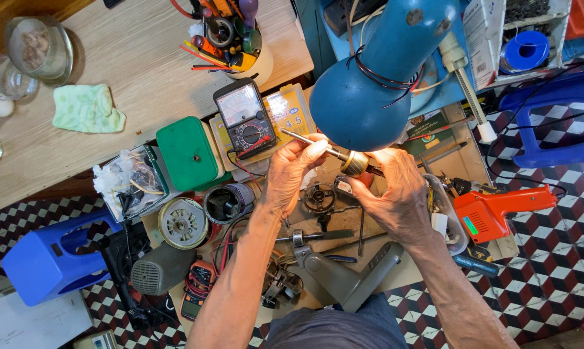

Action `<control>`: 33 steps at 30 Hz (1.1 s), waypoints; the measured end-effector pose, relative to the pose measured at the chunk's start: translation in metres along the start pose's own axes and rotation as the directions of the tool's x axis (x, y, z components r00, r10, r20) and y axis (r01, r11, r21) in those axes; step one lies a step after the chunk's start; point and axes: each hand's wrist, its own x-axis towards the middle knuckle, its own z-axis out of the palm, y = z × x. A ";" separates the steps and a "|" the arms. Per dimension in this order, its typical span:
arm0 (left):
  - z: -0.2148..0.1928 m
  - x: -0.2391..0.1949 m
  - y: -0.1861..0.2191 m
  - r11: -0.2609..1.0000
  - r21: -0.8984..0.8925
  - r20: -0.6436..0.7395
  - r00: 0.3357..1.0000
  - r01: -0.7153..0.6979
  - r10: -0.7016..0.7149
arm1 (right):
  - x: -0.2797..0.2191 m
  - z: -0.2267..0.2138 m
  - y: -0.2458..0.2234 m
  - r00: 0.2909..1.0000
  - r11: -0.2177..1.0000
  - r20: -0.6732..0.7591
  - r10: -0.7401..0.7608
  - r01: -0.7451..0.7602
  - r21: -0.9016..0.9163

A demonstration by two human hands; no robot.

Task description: The person cleans and assembles small electrical components on a workbench. They use a screwdriver to adjust parts, a flashlight to inspect details, and a cloth to wipe surfaces. The person handles a cylindrical motor component and a circular fan housing, moving them between positions on the table.

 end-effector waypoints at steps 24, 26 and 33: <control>0.004 0.000 -0.005 0.998 0.004 -0.057 0.997 0.055 -0.055 | 0.000 0.004 0.006 0.904 0.868 0.229 0.362 -0.416 0.270; 0.005 -0.001 -0.008 0.998 0.022 -0.121 0.991 0.052 -0.049 | 0.000 0.006 0.011 0.867 0.810 0.274 0.416 -0.490 0.322; -0.003 -0.007 -0.016 0.992 -0.115 -0.288 0.954 0.052 -0.084 | -0.022 0.016 0.033 0.819 0.509 0.292 0.494 -0.545 0.667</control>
